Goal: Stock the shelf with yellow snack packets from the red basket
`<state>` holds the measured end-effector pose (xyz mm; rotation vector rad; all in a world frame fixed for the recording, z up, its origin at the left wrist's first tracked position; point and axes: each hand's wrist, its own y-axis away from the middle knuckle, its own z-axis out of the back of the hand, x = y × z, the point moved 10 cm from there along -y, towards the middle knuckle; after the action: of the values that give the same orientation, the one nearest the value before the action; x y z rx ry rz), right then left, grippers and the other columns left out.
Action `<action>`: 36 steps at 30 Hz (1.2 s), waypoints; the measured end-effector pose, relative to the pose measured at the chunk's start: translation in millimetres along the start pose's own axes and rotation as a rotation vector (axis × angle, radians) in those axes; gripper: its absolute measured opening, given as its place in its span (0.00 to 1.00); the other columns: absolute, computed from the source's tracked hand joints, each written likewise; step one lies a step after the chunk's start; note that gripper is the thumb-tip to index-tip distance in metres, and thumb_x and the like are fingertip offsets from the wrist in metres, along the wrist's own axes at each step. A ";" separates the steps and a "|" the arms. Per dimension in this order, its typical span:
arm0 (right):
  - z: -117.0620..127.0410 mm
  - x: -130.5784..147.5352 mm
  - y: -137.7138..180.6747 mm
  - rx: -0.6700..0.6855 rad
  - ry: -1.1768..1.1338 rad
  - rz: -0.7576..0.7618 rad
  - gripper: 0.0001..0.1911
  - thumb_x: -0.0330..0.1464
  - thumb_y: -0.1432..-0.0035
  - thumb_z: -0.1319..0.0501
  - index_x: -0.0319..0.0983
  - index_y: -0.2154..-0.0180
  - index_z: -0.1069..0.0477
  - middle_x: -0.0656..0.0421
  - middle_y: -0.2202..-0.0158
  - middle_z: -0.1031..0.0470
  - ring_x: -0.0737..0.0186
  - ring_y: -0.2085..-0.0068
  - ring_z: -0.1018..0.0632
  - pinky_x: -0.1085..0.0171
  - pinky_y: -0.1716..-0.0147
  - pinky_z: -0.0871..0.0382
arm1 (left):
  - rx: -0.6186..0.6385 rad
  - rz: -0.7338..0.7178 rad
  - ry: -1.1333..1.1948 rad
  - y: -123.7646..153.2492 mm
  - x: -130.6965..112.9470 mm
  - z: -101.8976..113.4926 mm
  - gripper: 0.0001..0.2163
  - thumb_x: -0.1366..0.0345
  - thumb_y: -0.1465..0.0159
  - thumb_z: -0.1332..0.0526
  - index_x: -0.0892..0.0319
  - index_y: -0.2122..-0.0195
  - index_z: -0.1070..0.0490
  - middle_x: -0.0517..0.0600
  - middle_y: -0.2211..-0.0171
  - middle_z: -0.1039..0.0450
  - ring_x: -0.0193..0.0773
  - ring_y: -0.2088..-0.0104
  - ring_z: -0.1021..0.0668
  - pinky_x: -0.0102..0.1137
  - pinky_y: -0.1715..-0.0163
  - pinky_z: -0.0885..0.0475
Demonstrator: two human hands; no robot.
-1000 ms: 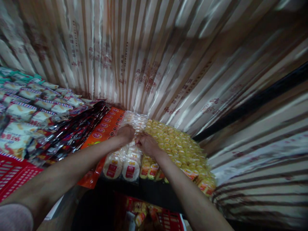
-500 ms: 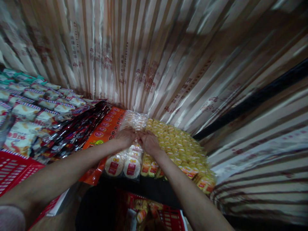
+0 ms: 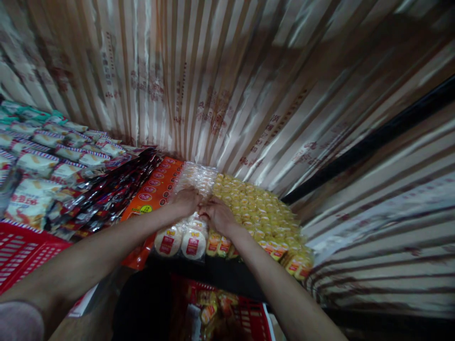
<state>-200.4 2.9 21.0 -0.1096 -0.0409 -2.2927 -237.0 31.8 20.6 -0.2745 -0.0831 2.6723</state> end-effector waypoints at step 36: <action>-3.0 24.1 28.9 -0.084 0.126 -0.146 0.08 0.31 0.41 0.45 0.37 0.68 0.29 0.55 0.62 0.26 0.59 0.57 0.33 0.61 0.55 0.41 | -0.120 -0.053 -0.101 26.4 -15.8 10.5 0.09 0.71 0.41 0.46 0.66 0.67 0.27 0.58 0.66 0.27 0.46 0.59 0.27 0.37 0.57 0.32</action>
<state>-194.9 -34.4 20.1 -0.0054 0.1165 -2.4426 -236.7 1.0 31.0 -0.1723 -0.2792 2.6312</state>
